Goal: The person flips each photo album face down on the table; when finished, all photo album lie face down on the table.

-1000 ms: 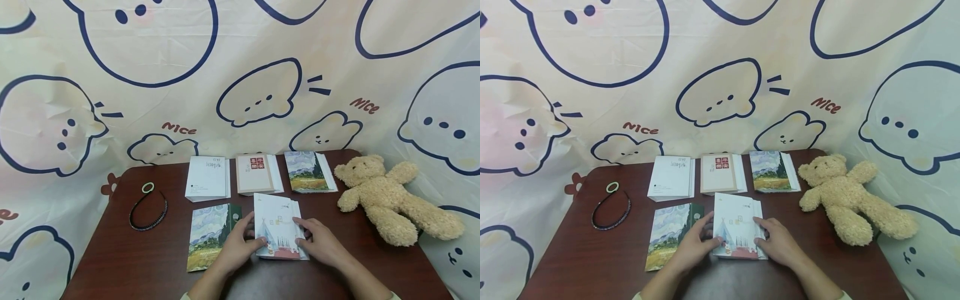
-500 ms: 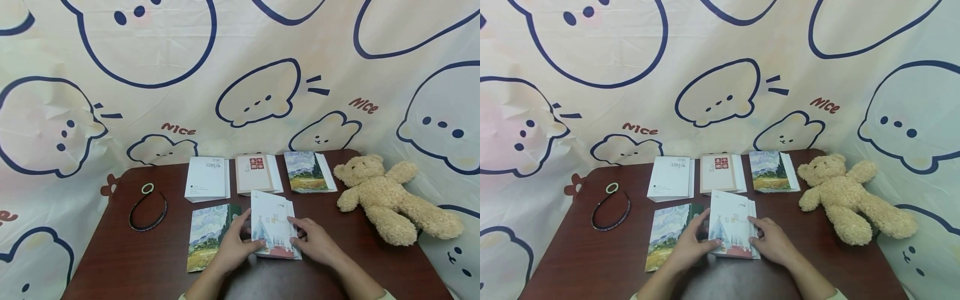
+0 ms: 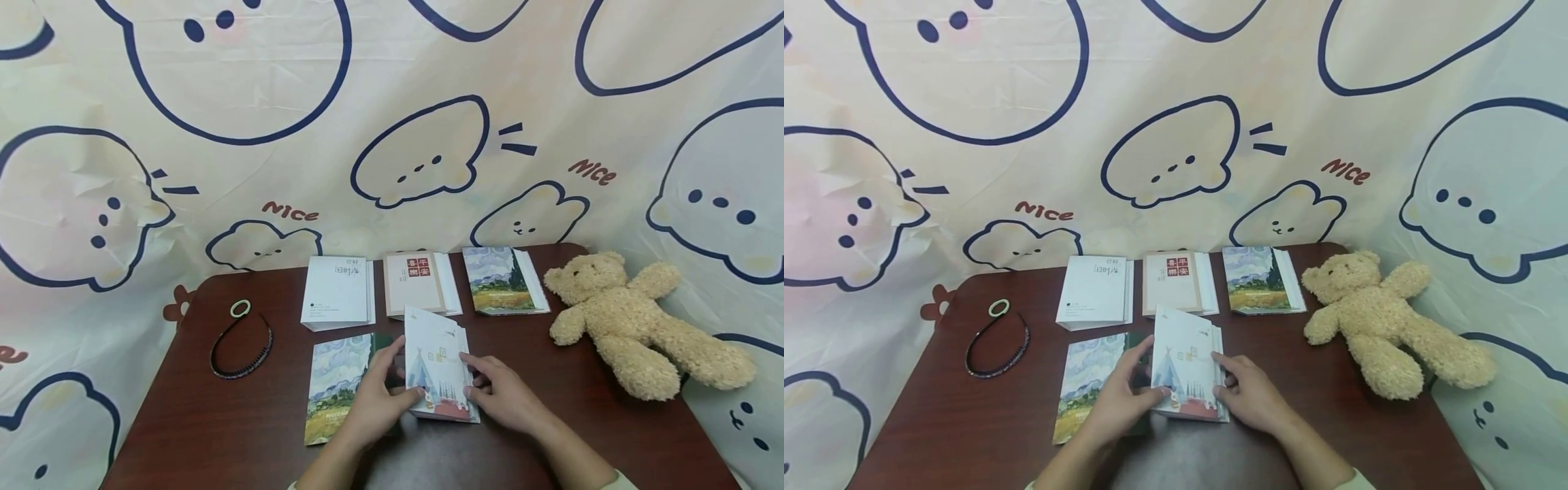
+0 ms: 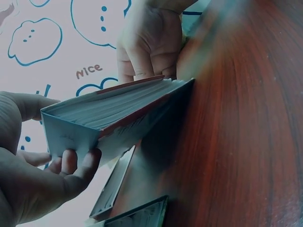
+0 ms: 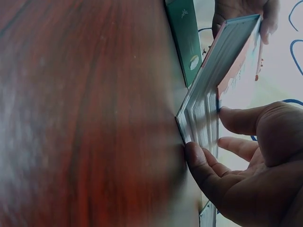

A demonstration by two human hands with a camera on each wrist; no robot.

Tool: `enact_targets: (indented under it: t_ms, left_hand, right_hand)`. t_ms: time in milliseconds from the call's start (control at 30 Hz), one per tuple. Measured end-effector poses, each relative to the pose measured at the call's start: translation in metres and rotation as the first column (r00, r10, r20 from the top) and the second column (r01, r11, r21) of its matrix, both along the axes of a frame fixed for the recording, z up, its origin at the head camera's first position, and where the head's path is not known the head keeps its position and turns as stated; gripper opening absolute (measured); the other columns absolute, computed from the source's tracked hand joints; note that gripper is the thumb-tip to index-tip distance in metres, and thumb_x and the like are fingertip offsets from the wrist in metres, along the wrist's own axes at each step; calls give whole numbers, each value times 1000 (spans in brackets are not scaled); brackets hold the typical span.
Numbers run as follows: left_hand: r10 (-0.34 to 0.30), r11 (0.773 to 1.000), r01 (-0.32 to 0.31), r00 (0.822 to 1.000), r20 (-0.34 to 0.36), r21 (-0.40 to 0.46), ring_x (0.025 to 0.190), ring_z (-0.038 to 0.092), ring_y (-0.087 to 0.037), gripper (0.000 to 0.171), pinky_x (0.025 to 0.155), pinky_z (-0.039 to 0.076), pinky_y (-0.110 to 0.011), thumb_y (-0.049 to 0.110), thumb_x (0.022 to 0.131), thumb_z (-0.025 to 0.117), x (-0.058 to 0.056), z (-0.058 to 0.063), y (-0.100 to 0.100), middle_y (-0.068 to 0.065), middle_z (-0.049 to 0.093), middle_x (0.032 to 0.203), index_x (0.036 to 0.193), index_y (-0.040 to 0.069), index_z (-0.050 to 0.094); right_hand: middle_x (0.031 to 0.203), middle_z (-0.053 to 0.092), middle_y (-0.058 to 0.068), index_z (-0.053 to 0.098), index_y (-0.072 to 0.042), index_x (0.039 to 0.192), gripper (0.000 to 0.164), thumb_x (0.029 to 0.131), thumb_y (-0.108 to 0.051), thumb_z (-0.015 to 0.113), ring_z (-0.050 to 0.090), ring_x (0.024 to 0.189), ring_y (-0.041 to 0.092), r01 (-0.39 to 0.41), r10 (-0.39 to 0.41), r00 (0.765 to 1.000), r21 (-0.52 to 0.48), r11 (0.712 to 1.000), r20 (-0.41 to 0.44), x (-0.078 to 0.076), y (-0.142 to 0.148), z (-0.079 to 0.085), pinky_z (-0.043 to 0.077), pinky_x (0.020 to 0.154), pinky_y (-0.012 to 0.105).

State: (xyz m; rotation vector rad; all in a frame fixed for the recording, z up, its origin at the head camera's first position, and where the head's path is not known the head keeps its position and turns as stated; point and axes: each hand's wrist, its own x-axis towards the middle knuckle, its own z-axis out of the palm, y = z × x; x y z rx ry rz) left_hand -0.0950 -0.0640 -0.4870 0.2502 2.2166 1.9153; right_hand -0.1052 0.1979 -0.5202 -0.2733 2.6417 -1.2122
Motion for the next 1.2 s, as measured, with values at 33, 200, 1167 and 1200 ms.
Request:
enact_targets:
  t_ms: [33,200,1167,1200]
  left_hand:
    - [-3,1000,3,1000,-2,2,108,49,-27,86,88,58,-29,3,86,79,0,1,0,-15,41,144,161,11,37]
    - [-19,1000,19,1000,-8,23,115,51,-28,86,90,58,-32,9,88,81,2,5,-1,-13,39,148,162,15,37]
    - [-79,997,79,997,-13,3,129,42,-28,88,93,56,-34,25,89,84,7,25,-6,-3,32,153,162,30,36]
    - [-78,997,78,997,-15,4,129,42,-28,87,93,56,-35,26,89,84,8,26,-6,-3,32,153,162,30,37]
  right_hand:
    - [126,61,5,56,-17,151,59,96,-15,75,59,99,12,-6,6,1000,-5,1000,-2,0,-1,0,55,79,26]
    - [127,60,8,54,-15,152,59,97,-12,73,60,98,13,-33,32,999,-16,999,-15,0,-4,1,56,79,26]
    - [138,57,13,47,-16,158,60,101,-12,65,65,108,18,-95,113,987,-156,983,112,-3,-21,1,55,85,27]
    - [138,57,13,46,-16,158,60,101,-12,65,65,108,18,-94,113,987,-160,983,116,-3,-22,1,54,85,28]
